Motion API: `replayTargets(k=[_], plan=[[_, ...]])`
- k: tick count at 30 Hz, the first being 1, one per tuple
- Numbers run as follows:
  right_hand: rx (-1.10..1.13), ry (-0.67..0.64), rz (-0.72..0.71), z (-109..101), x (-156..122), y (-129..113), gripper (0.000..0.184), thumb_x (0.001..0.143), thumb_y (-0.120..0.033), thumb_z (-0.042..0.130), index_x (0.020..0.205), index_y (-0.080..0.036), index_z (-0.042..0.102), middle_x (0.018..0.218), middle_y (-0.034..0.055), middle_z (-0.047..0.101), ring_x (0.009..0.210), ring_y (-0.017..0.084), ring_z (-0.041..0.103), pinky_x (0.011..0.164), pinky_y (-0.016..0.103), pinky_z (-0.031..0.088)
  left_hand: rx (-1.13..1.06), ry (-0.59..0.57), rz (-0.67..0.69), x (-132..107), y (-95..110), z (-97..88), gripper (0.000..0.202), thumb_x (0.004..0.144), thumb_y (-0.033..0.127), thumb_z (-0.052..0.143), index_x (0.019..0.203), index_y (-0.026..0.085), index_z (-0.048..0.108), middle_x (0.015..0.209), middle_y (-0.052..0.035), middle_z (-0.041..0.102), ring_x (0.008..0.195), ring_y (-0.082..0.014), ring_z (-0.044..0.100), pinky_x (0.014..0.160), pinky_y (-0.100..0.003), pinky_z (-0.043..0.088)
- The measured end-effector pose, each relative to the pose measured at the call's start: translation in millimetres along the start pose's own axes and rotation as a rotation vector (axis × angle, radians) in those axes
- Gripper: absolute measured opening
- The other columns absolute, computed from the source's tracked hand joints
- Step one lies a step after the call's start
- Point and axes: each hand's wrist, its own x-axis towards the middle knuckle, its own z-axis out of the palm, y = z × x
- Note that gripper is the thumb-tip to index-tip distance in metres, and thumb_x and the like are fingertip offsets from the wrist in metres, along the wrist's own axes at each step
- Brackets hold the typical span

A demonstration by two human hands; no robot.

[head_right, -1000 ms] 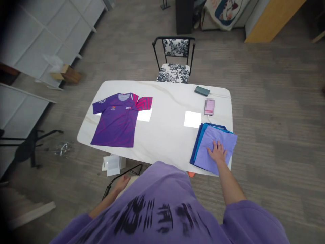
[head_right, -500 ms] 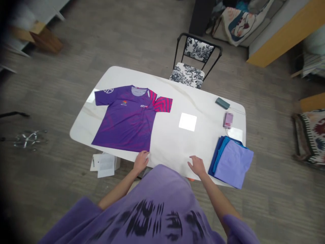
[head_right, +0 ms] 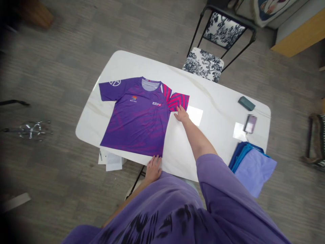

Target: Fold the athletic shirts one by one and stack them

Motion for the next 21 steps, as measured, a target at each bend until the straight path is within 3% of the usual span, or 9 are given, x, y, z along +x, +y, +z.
replayTargets(k=[2,5,11,16,21], plan=[[-0.004,-0.058,0.064,2.3,11.3,4.6,0.092,0.117,-0.055,0.045,0.189,-0.011,0.011,0.198,0.0152,0.0,0.182,0.039,0.016,0.148,0.056,0.026,0.006,-0.02,0.006,2.4,-1.0,-3.4,0.089,0.099,0.029,0.054,0.186,0.027,0.035,0.194,-0.0143,0.023,0.181,-0.0396,0.013,0.143,-0.065,0.021],[-0.037,-0.087,0.119,12.2,6.9,24.0,0.095,0.116,-0.058,0.049,0.189,-0.015,0.006,0.198,0.0156,-0.007,0.183,0.038,0.013,0.147,0.058,0.028,0.012,-0.047,0.026,3.6,0.4,-8.2,0.085,0.101,0.029,0.052,0.185,0.025,0.039,0.192,-0.0165,0.028,0.178,-0.0428,0.02,0.141,-0.068,0.024],[-0.046,-0.074,0.181,30.8,-29.1,95.7,0.099,0.114,-0.063,0.049,0.19,-0.017,0.005,0.197,0.0144,-0.011,0.184,0.035,0.006,0.145,0.059,0.029,0.02,-0.125,0.129,14.1,21.8,-0.1,0.08,0.096,0.028,0.062,0.176,0.034,0.054,0.184,-0.015,0.044,0.167,-0.0483,0.037,0.137,-0.069,0.03],[0.034,-0.072,0.279,42.9,-65.4,169.6,0.1,0.114,-0.064,0.049,0.19,-0.016,0.005,0.196,0.0175,-0.012,0.184,0.039,0.006,0.143,0.065,0.032,0.053,-0.219,0.271,32.6,60.2,27.9,0.076,0.092,0.023,0.064,0.166,0.036,0.065,0.177,-0.014,0.051,0.162,-0.0477,0.042,0.135,-0.068,0.032],[0.095,-0.076,0.377,53.2,-108.6,241.2,0.1,0.114,-0.064,0.051,0.19,-0.018,0.005,0.197,0.0166,-0.008,0.183,0.038,0.009,0.144,0.061,0.031,0.096,-0.28,0.371,45.7,122.6,69.3,0.068,0.097,0.023,0.057,0.163,0.038,0.068,0.172,-0.0146,0.056,0.157,-0.0445,0.047,0.131,-0.066,0.037]])
